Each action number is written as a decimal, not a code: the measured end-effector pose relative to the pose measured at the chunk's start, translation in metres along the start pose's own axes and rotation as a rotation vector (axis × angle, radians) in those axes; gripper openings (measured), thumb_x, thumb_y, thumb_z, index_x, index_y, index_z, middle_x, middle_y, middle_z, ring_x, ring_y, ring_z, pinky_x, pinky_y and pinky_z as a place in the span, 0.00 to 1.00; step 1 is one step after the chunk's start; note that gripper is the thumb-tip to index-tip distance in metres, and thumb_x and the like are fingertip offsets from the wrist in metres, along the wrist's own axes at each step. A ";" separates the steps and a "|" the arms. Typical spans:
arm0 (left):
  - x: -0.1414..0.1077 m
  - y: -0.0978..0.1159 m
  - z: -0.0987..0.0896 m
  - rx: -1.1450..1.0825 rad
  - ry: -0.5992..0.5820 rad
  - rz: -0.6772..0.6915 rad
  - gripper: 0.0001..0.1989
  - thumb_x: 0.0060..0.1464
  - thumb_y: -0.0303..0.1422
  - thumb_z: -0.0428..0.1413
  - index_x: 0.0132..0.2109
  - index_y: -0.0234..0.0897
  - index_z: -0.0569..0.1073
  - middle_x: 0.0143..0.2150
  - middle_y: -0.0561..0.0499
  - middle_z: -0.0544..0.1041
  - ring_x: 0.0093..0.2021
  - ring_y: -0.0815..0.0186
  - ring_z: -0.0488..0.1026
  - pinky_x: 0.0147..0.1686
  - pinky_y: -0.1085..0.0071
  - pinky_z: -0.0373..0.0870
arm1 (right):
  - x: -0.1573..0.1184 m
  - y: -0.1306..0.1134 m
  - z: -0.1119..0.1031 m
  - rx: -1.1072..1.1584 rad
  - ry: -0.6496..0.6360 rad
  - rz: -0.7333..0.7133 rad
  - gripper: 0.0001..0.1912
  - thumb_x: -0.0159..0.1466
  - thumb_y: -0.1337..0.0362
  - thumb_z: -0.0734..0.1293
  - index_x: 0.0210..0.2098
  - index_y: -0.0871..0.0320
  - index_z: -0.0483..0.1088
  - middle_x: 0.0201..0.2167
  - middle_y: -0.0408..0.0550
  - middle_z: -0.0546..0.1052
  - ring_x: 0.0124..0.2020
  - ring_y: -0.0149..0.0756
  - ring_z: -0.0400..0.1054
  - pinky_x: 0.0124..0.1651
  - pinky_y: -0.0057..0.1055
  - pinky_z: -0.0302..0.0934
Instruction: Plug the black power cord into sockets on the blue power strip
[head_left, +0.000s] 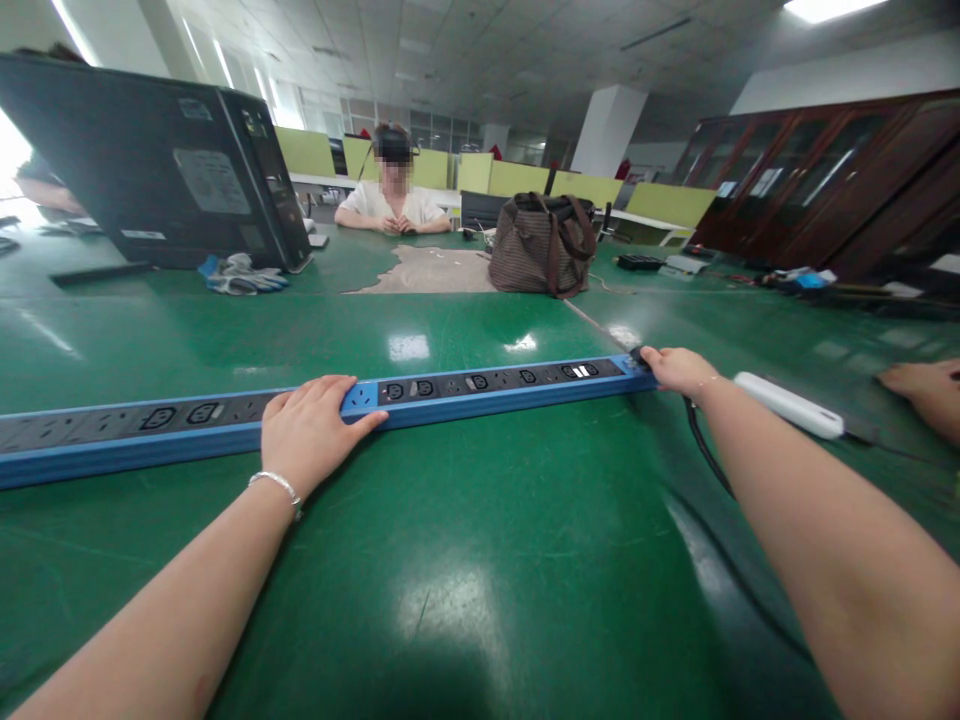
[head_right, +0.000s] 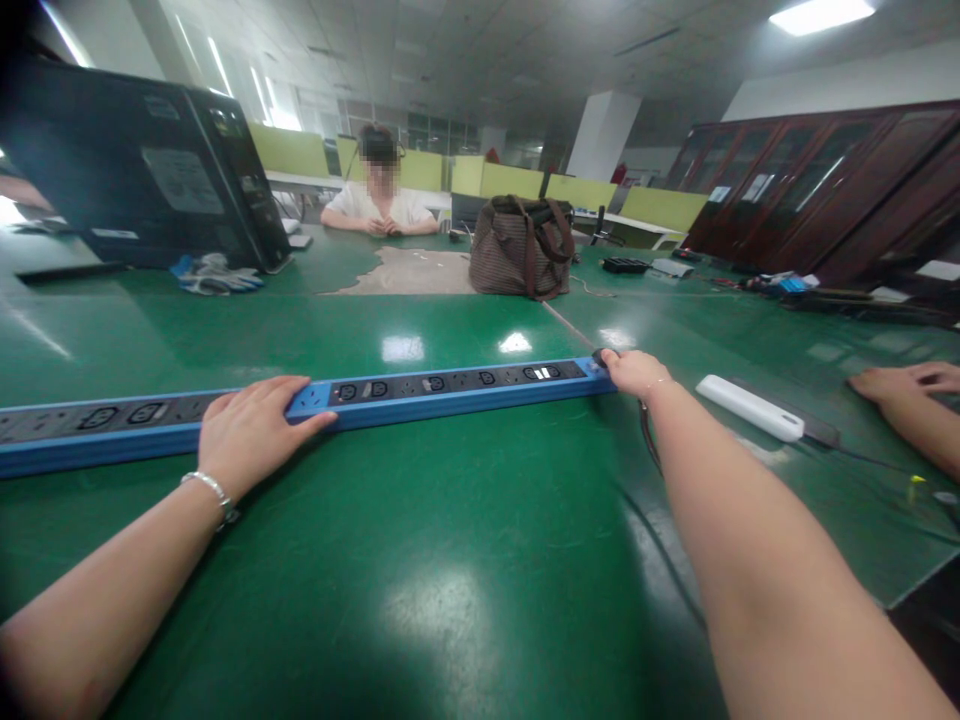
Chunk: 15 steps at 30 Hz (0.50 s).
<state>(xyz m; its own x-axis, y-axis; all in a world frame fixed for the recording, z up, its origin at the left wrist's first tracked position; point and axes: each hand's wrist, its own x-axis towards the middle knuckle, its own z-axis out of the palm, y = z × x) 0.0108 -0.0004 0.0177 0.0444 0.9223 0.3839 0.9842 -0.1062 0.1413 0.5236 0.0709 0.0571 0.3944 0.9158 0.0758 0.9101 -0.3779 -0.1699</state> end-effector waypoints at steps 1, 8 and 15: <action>0.000 0.000 0.000 0.001 0.001 -0.001 0.31 0.52 0.54 0.46 0.56 0.38 0.67 0.57 0.43 0.70 0.57 0.53 0.64 0.55 0.55 0.55 | -0.002 0.001 -0.002 0.110 -0.018 0.048 0.22 0.65 0.53 0.53 0.38 0.61 0.72 0.41 0.57 0.76 0.40 0.43 0.71 0.37 0.34 0.67; 0.000 0.000 0.000 -0.004 0.003 -0.001 0.31 0.52 0.54 0.46 0.55 0.38 0.67 0.57 0.44 0.70 0.57 0.52 0.64 0.55 0.55 0.54 | -0.013 -0.011 -0.006 0.302 -0.096 0.171 0.23 0.65 0.52 0.54 0.41 0.64 0.71 0.49 0.61 0.72 0.34 0.39 0.72 0.28 0.30 0.67; 0.001 -0.001 0.001 -0.007 0.003 -0.001 0.31 0.52 0.54 0.46 0.55 0.39 0.67 0.57 0.44 0.70 0.57 0.53 0.64 0.55 0.55 0.54 | -0.014 -0.020 -0.007 0.250 -0.148 0.141 0.26 0.65 0.50 0.53 0.49 0.63 0.69 0.53 0.59 0.69 0.45 0.44 0.69 0.31 0.31 0.68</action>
<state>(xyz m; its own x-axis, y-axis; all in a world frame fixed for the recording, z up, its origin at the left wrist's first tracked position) 0.0099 0.0008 0.0168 0.0431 0.9212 0.3867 0.9830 -0.1082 0.1484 0.5005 0.0649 0.0668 0.4748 0.8737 -0.1063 0.7815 -0.4741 -0.4056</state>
